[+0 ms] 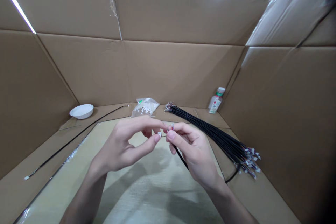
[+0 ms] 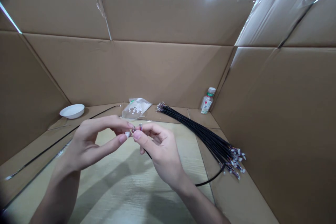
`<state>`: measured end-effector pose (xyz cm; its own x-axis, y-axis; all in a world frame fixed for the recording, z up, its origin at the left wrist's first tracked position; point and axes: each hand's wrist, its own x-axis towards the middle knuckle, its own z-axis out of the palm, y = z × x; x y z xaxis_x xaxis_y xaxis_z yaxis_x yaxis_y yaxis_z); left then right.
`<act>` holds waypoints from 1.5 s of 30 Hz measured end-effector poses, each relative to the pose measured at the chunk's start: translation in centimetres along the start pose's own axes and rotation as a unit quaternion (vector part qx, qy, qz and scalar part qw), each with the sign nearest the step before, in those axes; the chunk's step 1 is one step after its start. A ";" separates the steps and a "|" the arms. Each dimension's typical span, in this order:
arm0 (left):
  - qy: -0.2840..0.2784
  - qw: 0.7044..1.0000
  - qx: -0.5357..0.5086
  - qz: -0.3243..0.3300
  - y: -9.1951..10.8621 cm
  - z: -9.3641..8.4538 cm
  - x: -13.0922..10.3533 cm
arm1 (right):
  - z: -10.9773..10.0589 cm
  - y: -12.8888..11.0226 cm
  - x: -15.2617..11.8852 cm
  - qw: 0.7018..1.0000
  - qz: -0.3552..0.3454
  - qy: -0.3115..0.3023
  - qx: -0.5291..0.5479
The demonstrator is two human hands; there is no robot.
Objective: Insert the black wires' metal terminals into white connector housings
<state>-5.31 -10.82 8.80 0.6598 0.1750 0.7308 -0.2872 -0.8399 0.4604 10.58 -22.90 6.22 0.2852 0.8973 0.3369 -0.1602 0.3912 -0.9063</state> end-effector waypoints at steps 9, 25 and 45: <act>0.011 0.996 0.071 0.048 0.1 0.4 -0.4 | -0.1 0.3 -0.1 1.000 -0.007 0.015 -0.021; 0.048 0.941 -0.262 -0.208 0.0 1.9 0.5 | -0.6 -0.1 -0.2 0.999 0.000 0.021 -0.037; 0.175 0.973 -0.149 0.009 -1.0 4.5 0.4 | -0.8 0.0 -0.2 0.998 -0.024 0.053 -0.017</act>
<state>-1.61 -12.25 6.33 0.3899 0.3697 0.8434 -0.5193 -0.6681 0.5329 11.24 -23.23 5.98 0.3910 0.8502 0.3526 -0.1122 0.4243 -0.8986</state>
